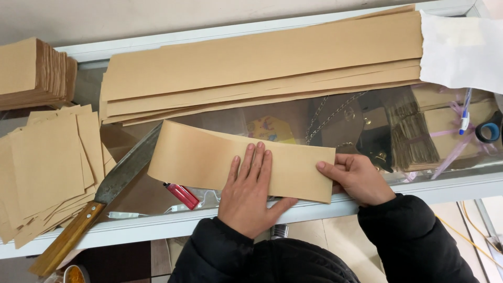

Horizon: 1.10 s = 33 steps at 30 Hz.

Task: Folding long strips of brown paper and cutting them into smaller sections using a knife to prepare paper bags.

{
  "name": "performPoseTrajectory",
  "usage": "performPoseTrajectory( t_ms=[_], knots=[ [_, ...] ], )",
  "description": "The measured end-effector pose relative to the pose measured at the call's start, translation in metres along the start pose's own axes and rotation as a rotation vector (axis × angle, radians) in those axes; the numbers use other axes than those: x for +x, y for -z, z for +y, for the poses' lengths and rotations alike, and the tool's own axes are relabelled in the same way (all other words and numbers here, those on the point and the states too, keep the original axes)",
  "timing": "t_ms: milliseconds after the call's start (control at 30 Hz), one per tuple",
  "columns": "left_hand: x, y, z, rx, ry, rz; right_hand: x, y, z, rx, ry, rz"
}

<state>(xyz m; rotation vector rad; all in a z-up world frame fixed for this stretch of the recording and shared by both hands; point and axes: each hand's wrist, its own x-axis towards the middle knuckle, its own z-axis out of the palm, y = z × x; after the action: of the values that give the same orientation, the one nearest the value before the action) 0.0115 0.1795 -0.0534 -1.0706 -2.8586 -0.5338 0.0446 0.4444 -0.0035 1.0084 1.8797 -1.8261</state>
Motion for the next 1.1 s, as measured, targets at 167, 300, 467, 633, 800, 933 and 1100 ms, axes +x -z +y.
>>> performPoseTrajectory(
  t_ms=[167, 300, 467, 633, 800, 933, 1100],
  knots=[
    [0.002, 0.013, -0.011, -0.118, -0.063, -0.019, 0.013, 0.006, 0.004, 0.005, 0.004, -0.058],
    [0.002, 0.007, -0.014, -0.067, -0.094, 0.048, 0.02, 0.012, 0.007, -0.043, 0.013, -0.151],
    [0.004, 0.004, -0.015, -0.067, -0.097, 0.049, 0.016, 0.009, 0.001, -0.051, -0.004, -0.143],
    [0.005, 0.005, -0.013, -0.072, -0.091, 0.045, 0.02, 0.011, 0.005, -0.034, 0.0, -0.172],
    [0.005, 0.005, -0.012, -0.064, -0.086, 0.06, 0.02, 0.012, 0.001, -0.016, -0.046, -0.202],
    [0.005, 0.005, -0.013, -0.05, -0.089, 0.086, 0.012, 0.009, -0.007, -0.025, -0.069, -0.172],
    [0.005, 0.007, -0.012, -0.07, -0.064, 0.095, 0.006, 0.018, 0.001, 0.054, -0.058, -0.173]
  ],
)
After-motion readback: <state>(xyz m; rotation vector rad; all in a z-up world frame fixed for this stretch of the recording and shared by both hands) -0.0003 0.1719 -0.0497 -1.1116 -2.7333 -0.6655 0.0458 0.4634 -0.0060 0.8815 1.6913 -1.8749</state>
